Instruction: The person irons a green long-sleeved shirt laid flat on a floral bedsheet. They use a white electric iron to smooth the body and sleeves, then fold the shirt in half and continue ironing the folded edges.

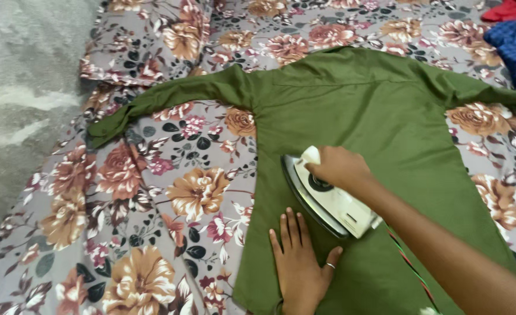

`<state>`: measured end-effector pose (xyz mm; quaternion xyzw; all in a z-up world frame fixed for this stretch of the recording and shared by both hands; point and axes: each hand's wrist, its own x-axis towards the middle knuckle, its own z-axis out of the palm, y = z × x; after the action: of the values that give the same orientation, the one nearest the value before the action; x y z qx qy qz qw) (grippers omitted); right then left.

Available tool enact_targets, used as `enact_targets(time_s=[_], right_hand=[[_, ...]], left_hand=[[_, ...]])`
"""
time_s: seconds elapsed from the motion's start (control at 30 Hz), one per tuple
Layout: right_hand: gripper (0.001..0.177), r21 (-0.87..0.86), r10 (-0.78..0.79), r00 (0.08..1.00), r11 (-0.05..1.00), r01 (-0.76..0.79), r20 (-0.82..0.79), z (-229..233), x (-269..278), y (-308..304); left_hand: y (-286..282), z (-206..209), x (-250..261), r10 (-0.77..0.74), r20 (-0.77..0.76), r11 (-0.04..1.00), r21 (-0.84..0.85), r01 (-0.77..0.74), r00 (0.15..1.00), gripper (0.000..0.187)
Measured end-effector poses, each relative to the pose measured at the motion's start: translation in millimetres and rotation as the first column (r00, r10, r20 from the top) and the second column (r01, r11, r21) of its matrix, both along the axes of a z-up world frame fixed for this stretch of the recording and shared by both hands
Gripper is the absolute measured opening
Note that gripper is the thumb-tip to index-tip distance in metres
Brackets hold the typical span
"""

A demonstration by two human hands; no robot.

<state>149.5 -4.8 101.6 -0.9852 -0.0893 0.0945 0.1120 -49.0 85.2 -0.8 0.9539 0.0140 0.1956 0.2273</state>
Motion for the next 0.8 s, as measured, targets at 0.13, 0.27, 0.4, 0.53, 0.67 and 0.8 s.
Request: enact_targets(time_s=[0.13, 0.27, 0.4, 0.53, 0.67, 0.8], right_hand=[[0.056, 0.103, 0.062, 0.998, 0.993, -0.065, 0.025, -10, 30, 16], [0.06, 0.089, 0.204, 0.979, 0.975, -0.204, 0.013, -20, 30, 11], [0.06, 0.035, 0.198, 0.98, 0.98, -0.197, -0.025, -11, -13, -1], [0.057, -0.029, 0.121, 0.992, 0.992, -0.122, -0.036, 4, -24, 14], [0.056, 0.002, 0.083, 0.997, 0.997, -0.083, -0.003, 5, -9, 34], [0.057, 0.056, 0.092, 0.996, 0.994, -0.092, 0.017, -5, 23, 51]], left_hand=[[0, 0, 2, -0.004, -0.015, 1.0, -0.006, 0.004, 1.0, 0.105], [1, 1, -12, -0.009, -0.025, 1.0, 0.002, 0.009, 1.0, 0.104], [0, 9, -14, -0.018, -0.074, 0.996, -0.094, 0.011, 0.997, 0.103], [2, 10, -15, -0.022, -0.047, 0.995, -0.098, 0.017, 0.999, 0.103], [0, 10, -15, -0.01, -0.019, 0.999, -0.048, 0.009, 1.0, 0.103], [0, 7, -13, 0.0, -0.015, 1.0, -0.019, 0.0, 1.0, 0.102]])
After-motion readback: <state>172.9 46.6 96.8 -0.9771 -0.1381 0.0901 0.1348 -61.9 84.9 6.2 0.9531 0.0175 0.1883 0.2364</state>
